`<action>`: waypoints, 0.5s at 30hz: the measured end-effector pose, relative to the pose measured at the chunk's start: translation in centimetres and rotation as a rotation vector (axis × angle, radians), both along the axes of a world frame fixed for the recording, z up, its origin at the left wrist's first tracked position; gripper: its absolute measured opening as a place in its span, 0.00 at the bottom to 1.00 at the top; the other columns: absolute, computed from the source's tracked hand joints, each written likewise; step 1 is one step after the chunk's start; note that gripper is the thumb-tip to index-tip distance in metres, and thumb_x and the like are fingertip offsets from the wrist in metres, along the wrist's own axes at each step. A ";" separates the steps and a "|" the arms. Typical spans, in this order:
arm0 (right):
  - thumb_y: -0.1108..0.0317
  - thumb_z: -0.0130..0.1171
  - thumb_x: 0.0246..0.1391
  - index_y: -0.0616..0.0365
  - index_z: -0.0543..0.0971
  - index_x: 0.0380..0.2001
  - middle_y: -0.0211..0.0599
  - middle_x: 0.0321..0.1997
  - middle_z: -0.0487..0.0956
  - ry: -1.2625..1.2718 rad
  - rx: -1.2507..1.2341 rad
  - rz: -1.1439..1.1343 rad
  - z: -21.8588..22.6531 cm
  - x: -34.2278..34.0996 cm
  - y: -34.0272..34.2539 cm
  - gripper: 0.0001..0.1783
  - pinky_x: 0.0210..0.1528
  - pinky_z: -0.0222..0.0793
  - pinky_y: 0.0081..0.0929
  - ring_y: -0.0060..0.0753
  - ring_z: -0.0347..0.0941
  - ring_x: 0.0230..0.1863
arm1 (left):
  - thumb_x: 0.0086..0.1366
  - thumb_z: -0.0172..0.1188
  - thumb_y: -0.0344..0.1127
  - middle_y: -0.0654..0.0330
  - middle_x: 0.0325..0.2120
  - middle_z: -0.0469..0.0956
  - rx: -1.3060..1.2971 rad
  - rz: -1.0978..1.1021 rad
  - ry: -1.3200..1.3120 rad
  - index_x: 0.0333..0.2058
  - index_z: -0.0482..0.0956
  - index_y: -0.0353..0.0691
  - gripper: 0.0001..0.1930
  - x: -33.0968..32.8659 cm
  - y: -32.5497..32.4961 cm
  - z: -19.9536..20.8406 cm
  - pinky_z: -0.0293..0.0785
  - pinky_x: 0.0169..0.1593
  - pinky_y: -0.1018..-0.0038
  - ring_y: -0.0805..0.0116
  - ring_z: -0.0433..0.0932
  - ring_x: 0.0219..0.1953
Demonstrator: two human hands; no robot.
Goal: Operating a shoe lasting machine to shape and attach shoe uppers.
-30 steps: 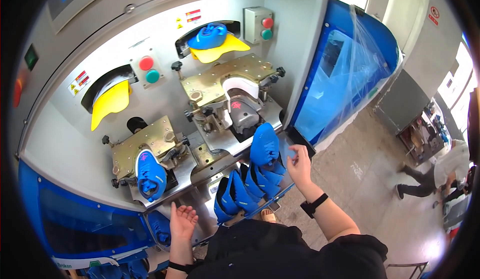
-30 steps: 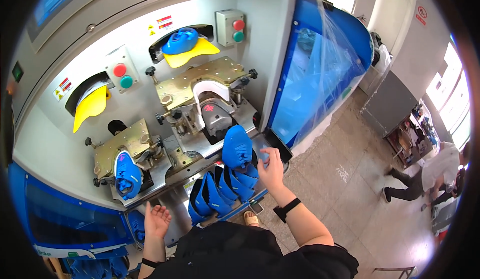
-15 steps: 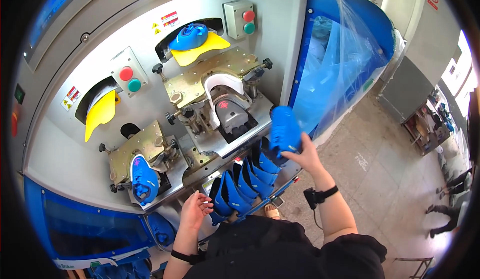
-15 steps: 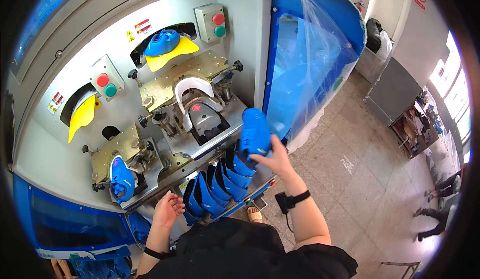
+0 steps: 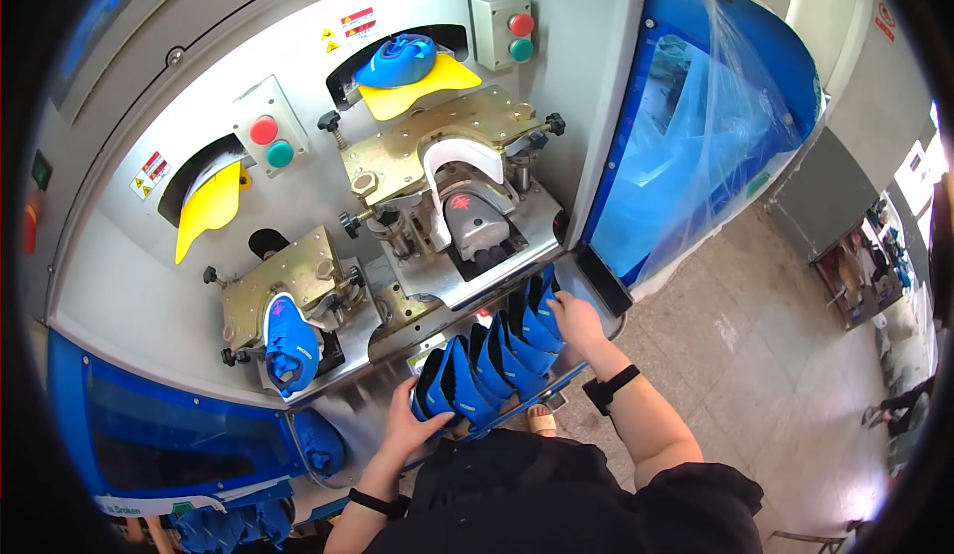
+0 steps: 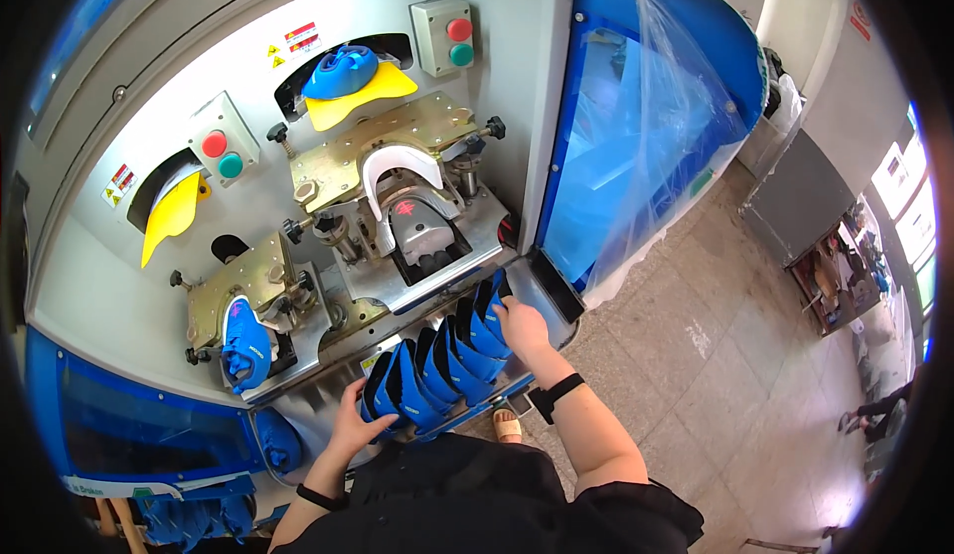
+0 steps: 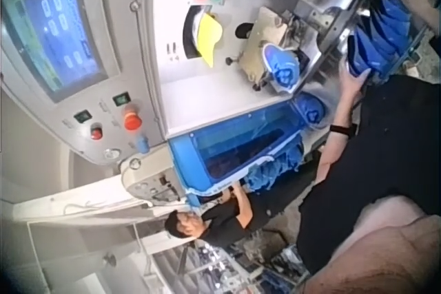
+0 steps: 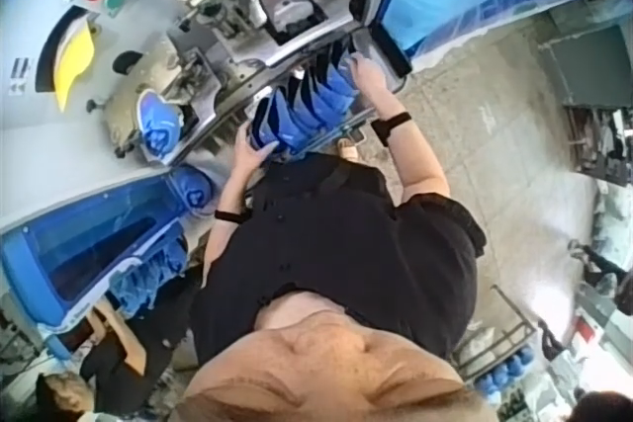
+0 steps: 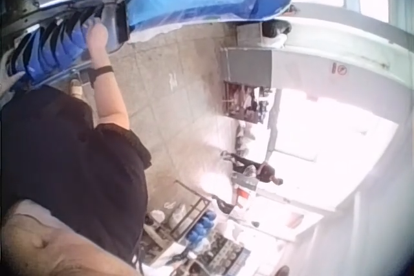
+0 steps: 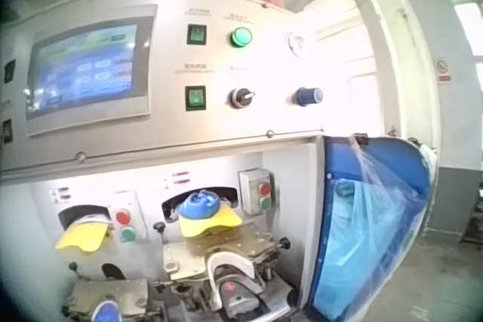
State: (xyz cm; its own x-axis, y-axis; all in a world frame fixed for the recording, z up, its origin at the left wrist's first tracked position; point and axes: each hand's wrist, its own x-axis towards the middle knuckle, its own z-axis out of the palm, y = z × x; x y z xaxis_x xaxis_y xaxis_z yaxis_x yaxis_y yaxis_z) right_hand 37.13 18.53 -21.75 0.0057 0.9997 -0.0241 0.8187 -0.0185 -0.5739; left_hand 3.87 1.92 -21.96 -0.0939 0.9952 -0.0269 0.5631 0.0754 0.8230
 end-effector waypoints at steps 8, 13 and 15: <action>0.44 0.47 0.63 0.56 0.81 0.37 0.52 0.37 0.81 -0.291 0.064 0.093 2.6 0.3 1.9 0.25 0.42 0.75 0.45 0.54 0.78 0.41 | 0.42 0.79 0.50 0.44 0.58 0.67 0.017 -0.070 0.136 0.63 0.61 0.37 0.53 0.5 0.6 1.7 0.64 0.64 0.58 0.46 0.67 0.62; 0.48 0.55 0.59 0.54 0.82 0.30 0.46 0.31 0.80 -0.263 0.198 0.182 14.6 -3.1 3.1 0.20 0.35 0.73 0.43 0.50 0.78 0.35 | 0.43 0.79 0.50 0.44 0.55 0.69 0.125 0.070 0.150 0.61 0.65 0.36 0.49 -1.3 -1.1 2.4 0.66 0.62 0.58 0.45 0.68 0.59; 0.57 0.56 0.59 0.56 0.77 0.26 0.44 0.28 0.78 -0.064 0.563 0.219 20.3 -5.9 5.0 0.15 0.30 0.69 0.46 0.53 0.76 0.31 | 0.45 0.78 0.48 0.45 0.54 0.70 0.222 0.104 0.138 0.55 0.72 0.38 0.40 -1.5 -1.2 3.2 0.68 0.60 0.59 0.46 0.70 0.57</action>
State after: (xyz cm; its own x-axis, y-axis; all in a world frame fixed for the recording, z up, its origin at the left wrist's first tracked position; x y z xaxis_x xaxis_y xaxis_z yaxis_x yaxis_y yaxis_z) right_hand 31.20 23.52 -1.47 -0.2172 0.8368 0.5026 0.8025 0.4462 -0.3961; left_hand 2.38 0.68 -18.71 -0.1837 0.9601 0.2109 0.6700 -0.0348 0.7416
